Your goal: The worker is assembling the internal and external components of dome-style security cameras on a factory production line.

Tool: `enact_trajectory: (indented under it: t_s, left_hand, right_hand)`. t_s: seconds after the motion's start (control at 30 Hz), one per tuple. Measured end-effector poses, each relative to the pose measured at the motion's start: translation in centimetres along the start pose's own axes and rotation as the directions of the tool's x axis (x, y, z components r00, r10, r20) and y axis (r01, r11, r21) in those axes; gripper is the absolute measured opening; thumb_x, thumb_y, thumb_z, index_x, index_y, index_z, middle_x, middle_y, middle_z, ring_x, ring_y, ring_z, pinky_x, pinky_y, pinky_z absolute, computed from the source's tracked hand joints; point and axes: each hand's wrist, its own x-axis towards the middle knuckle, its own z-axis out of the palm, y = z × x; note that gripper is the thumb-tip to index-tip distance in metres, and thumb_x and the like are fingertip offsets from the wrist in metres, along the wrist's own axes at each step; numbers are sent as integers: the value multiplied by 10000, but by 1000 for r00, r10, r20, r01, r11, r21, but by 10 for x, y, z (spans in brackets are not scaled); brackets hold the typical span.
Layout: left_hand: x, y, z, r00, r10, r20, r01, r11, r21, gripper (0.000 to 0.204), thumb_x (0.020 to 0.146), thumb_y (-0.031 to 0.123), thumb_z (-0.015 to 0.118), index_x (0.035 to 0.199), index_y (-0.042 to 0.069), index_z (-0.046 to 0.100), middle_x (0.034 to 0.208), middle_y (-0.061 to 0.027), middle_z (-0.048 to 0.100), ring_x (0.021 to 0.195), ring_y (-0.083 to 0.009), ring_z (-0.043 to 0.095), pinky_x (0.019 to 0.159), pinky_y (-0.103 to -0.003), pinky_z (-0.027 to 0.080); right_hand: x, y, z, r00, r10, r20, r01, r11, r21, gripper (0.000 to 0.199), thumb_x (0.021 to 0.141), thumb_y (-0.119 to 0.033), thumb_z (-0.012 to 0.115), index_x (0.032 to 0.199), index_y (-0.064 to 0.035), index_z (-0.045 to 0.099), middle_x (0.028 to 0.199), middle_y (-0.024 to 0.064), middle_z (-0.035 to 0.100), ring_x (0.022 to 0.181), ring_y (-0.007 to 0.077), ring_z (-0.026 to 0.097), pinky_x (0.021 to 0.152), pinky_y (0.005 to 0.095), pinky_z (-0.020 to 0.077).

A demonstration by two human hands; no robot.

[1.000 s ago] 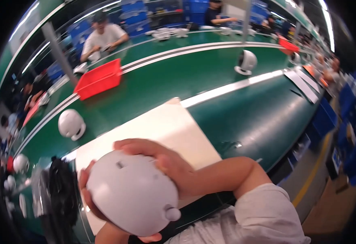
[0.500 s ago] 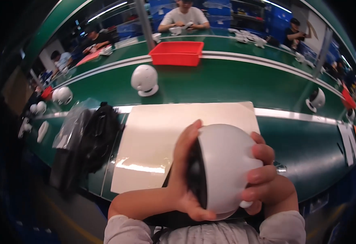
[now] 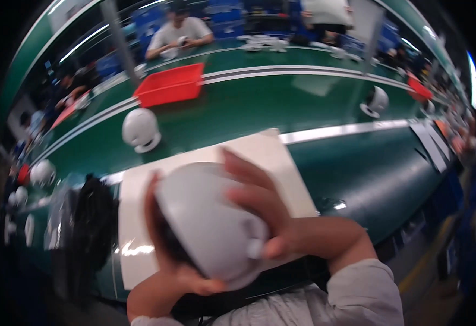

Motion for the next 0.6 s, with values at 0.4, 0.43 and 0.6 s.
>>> enact_trajectory:
  t_s: [0.4, 0.43, 0.6]
  left_hand:
    - [23, -6, -19, 854, 519, -37, -465, 794, 391, 1205, 510, 698, 605, 1318, 38, 1, 1356, -207, 119, 1180, -352, 283, 960, -452, 230]
    - [29, -2, -17, 849, 528, -12, -484, 787, 383, 1168, 548, 632, 642, 1324, 32, 8, 1339, -184, 190, 1187, -318, 284, 953, -413, 260]
    - [22, -30, -39, 981, 193, 24, -195, 966, 172, 971, 645, 435, 677, 1324, 15, 124, 1275, -146, 296, 1170, -269, 322, 945, -353, 286]
  right_hand:
    - [14, 5, -6, 791, 605, 92, -555, 646, 525, 1185, 462, -429, 801, 1325, -99, 59, 1307, 110, 225, 1218, 231, 250, 978, 353, 248]
    - [14, 4, -7, 792, 609, 45, -482, 578, 659, 1081, 512, -402, 770, 1314, -117, 103, 1257, 111, 282, 1175, 252, 295, 966, 348, 263]
    - [1, 15, -16, 784, 618, 62, -484, 545, 684, 867, 686, -403, 634, 1319, -95, 127, 1246, 136, 314, 1162, 242, 308, 968, 327, 250]
